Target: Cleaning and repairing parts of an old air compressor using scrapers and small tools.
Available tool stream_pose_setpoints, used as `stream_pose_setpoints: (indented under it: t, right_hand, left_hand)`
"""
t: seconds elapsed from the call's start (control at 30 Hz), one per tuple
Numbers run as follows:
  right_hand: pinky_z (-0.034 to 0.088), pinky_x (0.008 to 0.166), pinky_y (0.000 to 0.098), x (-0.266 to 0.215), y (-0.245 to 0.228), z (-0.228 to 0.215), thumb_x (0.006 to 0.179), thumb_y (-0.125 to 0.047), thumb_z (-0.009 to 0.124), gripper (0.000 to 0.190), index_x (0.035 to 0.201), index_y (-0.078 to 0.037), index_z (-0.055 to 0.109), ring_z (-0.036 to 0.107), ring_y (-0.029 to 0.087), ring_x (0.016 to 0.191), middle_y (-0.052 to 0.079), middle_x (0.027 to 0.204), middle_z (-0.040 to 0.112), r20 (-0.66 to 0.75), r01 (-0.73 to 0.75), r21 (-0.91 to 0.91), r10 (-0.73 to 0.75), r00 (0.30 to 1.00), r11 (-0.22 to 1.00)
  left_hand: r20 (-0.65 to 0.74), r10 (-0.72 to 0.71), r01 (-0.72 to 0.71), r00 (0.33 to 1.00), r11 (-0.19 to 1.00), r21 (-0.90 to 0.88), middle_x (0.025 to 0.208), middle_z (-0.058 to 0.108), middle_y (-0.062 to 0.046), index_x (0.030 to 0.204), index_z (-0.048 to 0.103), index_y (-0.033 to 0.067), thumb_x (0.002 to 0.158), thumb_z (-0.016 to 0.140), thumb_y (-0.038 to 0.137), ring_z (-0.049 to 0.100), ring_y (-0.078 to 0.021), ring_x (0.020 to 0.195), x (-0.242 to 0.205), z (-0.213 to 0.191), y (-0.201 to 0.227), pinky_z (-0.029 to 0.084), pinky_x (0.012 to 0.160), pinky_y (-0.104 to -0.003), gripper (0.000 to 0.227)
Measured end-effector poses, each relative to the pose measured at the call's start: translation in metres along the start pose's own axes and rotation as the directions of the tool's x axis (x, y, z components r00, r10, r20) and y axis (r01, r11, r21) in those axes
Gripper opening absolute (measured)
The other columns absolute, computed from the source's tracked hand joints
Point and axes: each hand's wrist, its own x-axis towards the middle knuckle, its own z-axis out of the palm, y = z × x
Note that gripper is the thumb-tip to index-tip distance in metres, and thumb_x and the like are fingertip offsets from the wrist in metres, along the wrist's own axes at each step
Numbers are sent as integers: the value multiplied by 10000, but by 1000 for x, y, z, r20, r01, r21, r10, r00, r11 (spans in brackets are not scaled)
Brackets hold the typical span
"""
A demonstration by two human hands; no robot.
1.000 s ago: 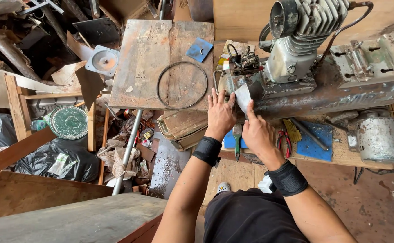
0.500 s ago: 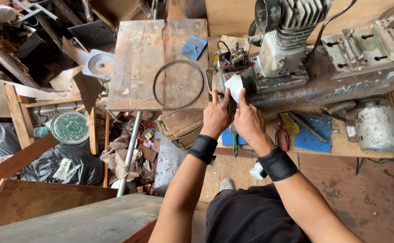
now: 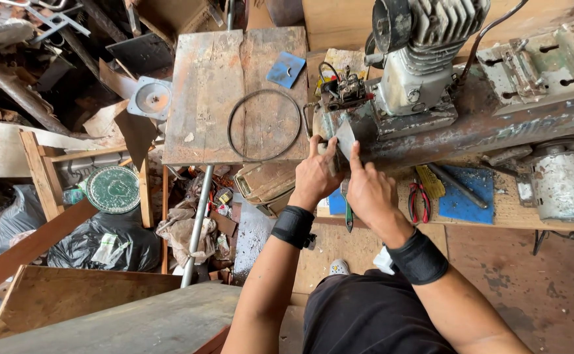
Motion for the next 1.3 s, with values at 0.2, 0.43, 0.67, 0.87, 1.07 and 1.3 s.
stream_pose_setpoints:
  t: [0.2,0.43,0.67,0.87,1.07,1.3]
  right_hand:
    - [561,599,535,28,9,40,963,-133,520,743,1600,-3,161,686,391,674,328,973,648,-220,68,29,-60,974,997]
    - [508,534,463,32,20,90,941,-72,528,791,1620,18,132,667,312,584,394,945,637,-395,125,75,-85,915,989]
    - [498,491,419,26,14,60,963,-46,529,760,1616,32,149,629,279,543,312,850,633,-343,140,99,-98,934,985]
    - [510,560,462,21,15,59,955,-57,520,747,1611,14,170,636,282,560,236,798,639,-288,97,105,-63,955,990]
    - [548,562,498,20,11,50,920,-79,538,797,1601,28,138,677,360,621,324,919,655,-275,79,76,-55,960,994]
    - [534,433,364,13,10,31,999,-106,510,747,1610,42,106,612,236,524,302,904,636,-153,92,80,-79,985,993]
  left_hand:
    - [-113,57,-61,992,998,-33,1435,527,-204,1514,490,179,760,772,242,727,-411,877,1,16,-13,601,726,-473,808]
    - [38,1,-3,999,998,59,1465,397,-290,1553,360,120,686,796,211,729,-346,753,10,20,-17,625,679,-418,975]
    - [-26,42,-40,999,997,67,1490,391,-323,1579,390,110,792,663,158,728,-319,710,12,26,-22,630,608,-378,835]
    - [-30,51,-50,998,997,53,1461,418,-302,1513,428,65,700,846,371,732,-351,751,3,-4,4,615,636,-406,964]
    - [-110,101,-96,989,994,53,1454,441,-258,1525,485,104,716,836,339,721,-393,819,0,16,-14,611,670,-440,912]
    - [-112,49,-35,992,992,120,1480,421,-319,1570,489,154,755,786,243,736,-382,790,7,27,-19,626,681,-420,872]
